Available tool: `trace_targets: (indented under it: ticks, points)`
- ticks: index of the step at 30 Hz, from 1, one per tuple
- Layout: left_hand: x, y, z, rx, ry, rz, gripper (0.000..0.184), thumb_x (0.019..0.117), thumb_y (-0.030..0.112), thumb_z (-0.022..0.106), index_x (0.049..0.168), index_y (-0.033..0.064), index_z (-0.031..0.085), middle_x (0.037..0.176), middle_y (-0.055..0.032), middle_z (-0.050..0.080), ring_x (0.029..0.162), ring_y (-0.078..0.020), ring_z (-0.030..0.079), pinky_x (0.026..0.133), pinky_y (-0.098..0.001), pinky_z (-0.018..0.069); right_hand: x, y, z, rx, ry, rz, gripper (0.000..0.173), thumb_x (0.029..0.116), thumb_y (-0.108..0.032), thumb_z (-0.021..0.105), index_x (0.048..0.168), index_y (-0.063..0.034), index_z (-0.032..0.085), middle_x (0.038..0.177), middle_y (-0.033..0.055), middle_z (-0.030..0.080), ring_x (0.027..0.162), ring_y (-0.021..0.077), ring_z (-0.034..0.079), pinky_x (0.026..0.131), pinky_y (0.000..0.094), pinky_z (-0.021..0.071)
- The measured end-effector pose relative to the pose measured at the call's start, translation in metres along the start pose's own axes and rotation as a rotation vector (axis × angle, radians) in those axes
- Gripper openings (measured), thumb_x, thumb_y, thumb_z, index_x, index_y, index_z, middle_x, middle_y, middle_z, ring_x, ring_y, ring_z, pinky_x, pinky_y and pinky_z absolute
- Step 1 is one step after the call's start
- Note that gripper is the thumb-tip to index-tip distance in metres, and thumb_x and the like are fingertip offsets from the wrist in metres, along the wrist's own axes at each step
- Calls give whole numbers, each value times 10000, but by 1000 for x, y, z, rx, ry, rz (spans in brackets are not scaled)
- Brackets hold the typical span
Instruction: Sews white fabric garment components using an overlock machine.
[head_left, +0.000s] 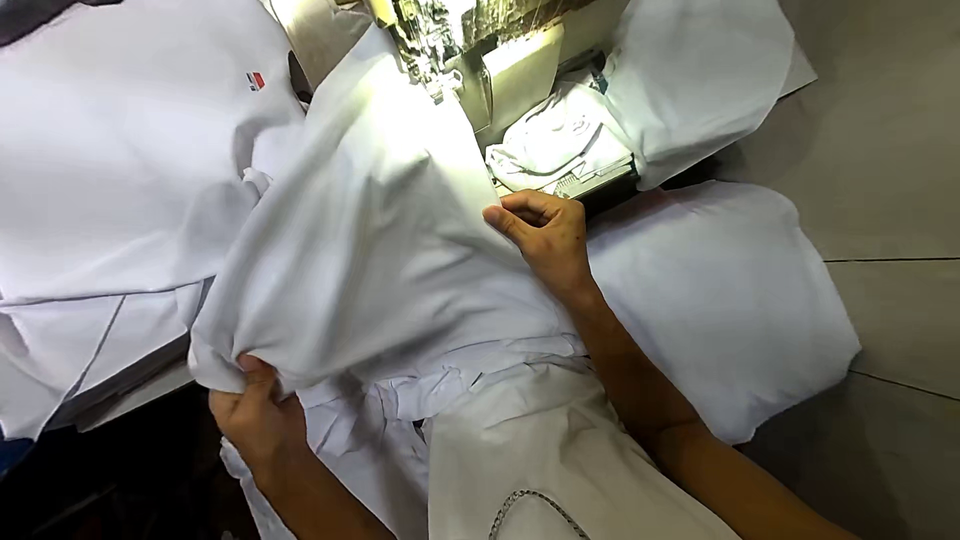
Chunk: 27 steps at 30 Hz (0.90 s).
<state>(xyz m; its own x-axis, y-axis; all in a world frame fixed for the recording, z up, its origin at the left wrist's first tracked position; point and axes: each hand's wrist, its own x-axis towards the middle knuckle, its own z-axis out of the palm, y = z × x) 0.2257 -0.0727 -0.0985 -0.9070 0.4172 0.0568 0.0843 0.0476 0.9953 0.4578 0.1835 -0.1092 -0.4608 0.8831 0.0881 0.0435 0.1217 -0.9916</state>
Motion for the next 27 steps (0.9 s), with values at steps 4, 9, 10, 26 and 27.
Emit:
trace_targets:
  ticks: [4, 9, 10, 26, 27]
  points:
    - [11, 20, 6, 10, 35, -19, 159, 1051, 5, 418, 1136, 70, 536, 923, 121, 706, 868, 30, 695, 839, -181, 587, 2, 4, 1, 15, -8, 7, 104, 958, -159, 738, 998, -63, 732, 712, 15, 679, 496, 52, 564, 432, 183, 472]
    - [21, 20, 6, 20, 13, -57, 156, 1069, 58, 427, 1179, 65, 538, 945, 77, 715, 881, -17, 709, 846, -226, 600, 6, 4, 1, 30, -5, -17, 97, 959, -151, 736, 981, -58, 721, 702, 14, 663, 493, 50, 548, 432, 177, 460]
    - [24, 20, 6, 35, 17, -61, 164, 1075, 76, 429, 1204, 67, 529, 965, 74, 711, 896, -19, 708, 859, -231, 598, 7, 4, 2, 32, -3, -28, 99, 957, -146, 738, 983, -53, 722, 705, 18, 664, 496, 52, 552, 436, 178, 465]
    - [95, 26, -8, 130, -165, 88, 320, 1026, 387, 602, 1280, 201, 546, 1131, 116, 670, 1059, -50, 663, 971, -311, 553, 30, -3, 6, -6, 5, -118, 108, 974, -119, 710, 1014, -20, 726, 757, 24, 680, 575, 28, 587, 519, 166, 504]
    - [90, 25, -15, 171, -233, 73, 475, 984, 453, 652, 1350, 187, 508, 1201, 104, 657, 1111, -56, 649, 998, -317, 543, 29, -4, 6, -12, 10, -113, 107, 975, -121, 709, 1013, -22, 725, 751, 22, 676, 566, 26, 578, 512, 164, 495]
